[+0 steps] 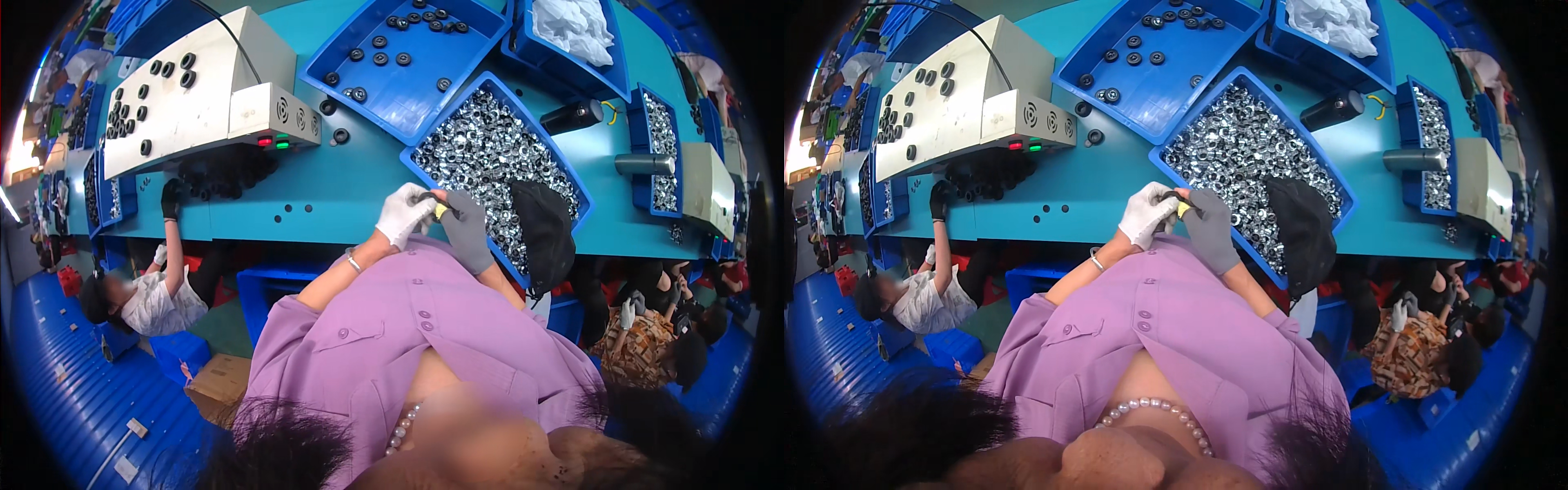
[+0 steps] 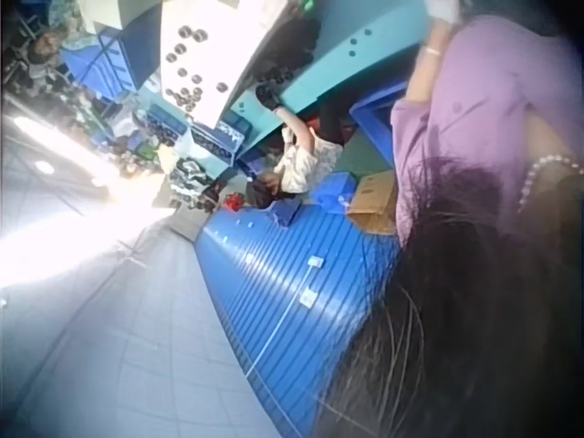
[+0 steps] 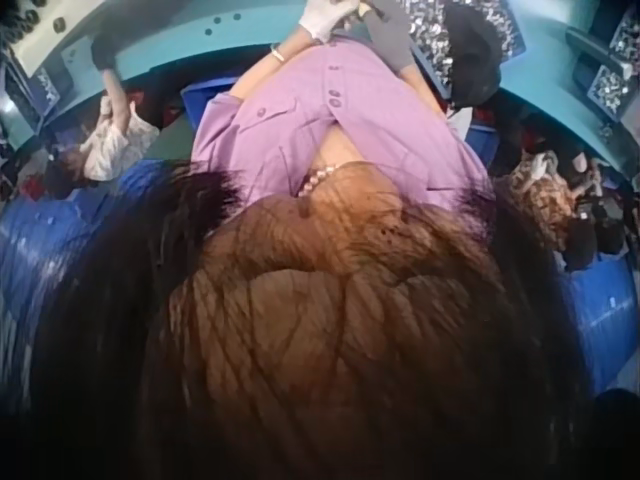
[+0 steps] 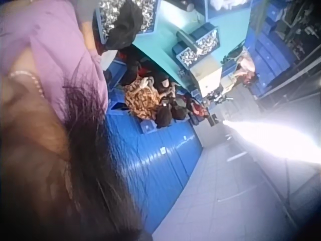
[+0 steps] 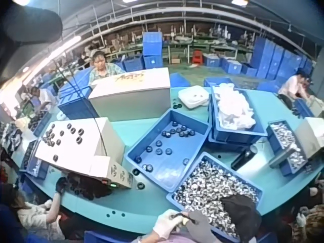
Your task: The person assembles components by picking black rings and small metal parts from containers, inserting the metal pieces into the rings by hand, and placing the assembled parts into a blue tray.
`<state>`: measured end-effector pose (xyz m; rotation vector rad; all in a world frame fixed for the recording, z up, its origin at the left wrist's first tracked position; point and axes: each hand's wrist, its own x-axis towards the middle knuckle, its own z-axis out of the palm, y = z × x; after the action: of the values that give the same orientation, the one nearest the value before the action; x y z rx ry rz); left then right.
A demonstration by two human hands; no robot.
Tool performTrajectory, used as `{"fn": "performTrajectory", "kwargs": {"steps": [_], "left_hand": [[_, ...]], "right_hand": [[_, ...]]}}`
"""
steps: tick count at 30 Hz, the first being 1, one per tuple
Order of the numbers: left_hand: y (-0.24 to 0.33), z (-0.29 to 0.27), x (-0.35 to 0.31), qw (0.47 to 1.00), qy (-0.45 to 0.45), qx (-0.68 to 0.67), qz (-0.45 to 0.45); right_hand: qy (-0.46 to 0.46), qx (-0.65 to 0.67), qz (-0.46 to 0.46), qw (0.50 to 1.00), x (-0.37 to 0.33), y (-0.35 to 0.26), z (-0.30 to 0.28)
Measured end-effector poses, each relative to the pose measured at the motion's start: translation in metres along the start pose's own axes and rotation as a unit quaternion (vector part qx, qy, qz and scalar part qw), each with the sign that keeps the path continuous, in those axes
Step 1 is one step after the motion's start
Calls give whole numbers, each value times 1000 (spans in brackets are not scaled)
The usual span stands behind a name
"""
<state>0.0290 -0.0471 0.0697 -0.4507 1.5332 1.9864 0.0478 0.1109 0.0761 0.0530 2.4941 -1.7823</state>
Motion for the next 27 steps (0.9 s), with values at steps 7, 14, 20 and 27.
{"fn": "performTrajectory", "kwargs": {"steps": [7, 14, 20, 27], "left_hand": [[-15, -10, 12, 999, 26, -34, -30], [-12, -12, 15, 979, 61, 190, 36], [-17, -24, 12, 986, 13, -149, -67], [-6, -17, 8, 997, 27, -42, -53]], "right_hand": [[-14, -15, -26, 999, -9, 23, 13], [-48, 208, 164, 963, -1, 14, 14], [-41, 324, 194, 925, 7, 18, 14], [-67, 290, 177, 938, 5, 17, 20]]}}
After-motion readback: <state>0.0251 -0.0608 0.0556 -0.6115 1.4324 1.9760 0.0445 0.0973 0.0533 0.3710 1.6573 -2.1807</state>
